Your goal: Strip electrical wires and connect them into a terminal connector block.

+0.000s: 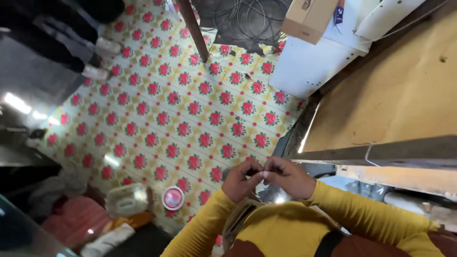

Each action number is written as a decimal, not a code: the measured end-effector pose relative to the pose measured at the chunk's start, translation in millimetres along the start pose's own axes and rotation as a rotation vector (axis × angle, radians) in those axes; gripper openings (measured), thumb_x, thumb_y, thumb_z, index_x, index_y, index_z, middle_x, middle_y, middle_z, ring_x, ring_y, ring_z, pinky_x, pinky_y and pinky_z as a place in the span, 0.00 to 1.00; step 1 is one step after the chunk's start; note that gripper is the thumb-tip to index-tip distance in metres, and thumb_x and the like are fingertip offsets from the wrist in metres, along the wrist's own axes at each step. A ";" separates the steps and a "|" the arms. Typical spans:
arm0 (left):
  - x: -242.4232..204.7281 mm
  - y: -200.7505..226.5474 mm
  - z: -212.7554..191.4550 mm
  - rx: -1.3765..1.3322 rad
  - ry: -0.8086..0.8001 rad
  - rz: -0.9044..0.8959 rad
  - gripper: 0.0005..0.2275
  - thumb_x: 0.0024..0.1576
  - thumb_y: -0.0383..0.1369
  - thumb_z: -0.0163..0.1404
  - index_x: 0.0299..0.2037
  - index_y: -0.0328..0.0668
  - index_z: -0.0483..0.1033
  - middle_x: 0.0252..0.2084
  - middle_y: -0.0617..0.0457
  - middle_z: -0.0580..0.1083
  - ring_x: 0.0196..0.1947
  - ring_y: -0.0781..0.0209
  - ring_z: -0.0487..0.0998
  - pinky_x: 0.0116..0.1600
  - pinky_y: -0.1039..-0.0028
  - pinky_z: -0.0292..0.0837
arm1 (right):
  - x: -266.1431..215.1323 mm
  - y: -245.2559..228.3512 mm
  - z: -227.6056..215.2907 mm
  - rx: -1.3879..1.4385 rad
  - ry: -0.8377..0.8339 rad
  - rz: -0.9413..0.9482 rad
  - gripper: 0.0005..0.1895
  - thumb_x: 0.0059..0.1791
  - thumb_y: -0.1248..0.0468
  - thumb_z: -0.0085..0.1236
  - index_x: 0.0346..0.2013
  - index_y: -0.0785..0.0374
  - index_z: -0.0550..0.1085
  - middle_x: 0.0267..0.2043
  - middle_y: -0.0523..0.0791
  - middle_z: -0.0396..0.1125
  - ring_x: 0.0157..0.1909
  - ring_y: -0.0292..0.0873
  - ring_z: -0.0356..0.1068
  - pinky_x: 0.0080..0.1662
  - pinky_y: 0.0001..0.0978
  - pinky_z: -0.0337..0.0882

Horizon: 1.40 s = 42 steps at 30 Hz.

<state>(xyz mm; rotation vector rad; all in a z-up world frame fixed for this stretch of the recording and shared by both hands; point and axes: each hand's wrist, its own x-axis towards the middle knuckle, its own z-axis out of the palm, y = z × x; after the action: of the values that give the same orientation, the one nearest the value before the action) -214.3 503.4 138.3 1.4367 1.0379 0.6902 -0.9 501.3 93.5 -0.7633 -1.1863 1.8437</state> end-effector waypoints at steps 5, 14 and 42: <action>21.7 53.2 -79.3 0.156 -0.053 0.020 0.04 0.60 0.27 0.57 0.41 0.37 0.76 0.36 0.56 0.77 0.35 0.71 0.76 0.41 0.79 0.74 | 65.0 -50.0 40.8 -0.116 0.068 0.140 0.09 0.53 0.62 0.57 0.38 0.64 0.69 0.34 0.43 0.68 0.38 0.34 0.69 0.41 0.29 0.74; 79.9 108.8 -123.2 0.203 -0.121 -0.063 0.03 0.61 0.27 0.55 0.41 0.35 0.78 0.31 0.55 0.75 0.30 0.71 0.71 0.36 0.78 0.69 | 125.4 -82.2 21.4 0.031 -0.039 0.052 0.10 0.55 0.61 0.56 0.38 0.65 0.68 0.34 0.42 0.69 0.38 0.33 0.68 0.42 0.28 0.71; 558.3 169.9 -174.4 0.187 -0.734 0.168 0.06 0.60 0.24 0.56 0.45 0.34 0.77 0.38 0.52 0.77 0.38 0.65 0.80 0.45 0.76 0.78 | 328.7 -198.6 -198.2 0.038 0.721 -0.158 0.09 0.55 0.68 0.53 0.50 0.66 0.71 0.41 0.43 0.70 0.44 0.36 0.72 0.48 0.30 0.75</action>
<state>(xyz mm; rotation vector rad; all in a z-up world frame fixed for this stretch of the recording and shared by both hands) -92.5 1090.6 245.2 1.7602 0.4146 0.1395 55.0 921.0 180.2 -1.1461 -0.7107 1.2775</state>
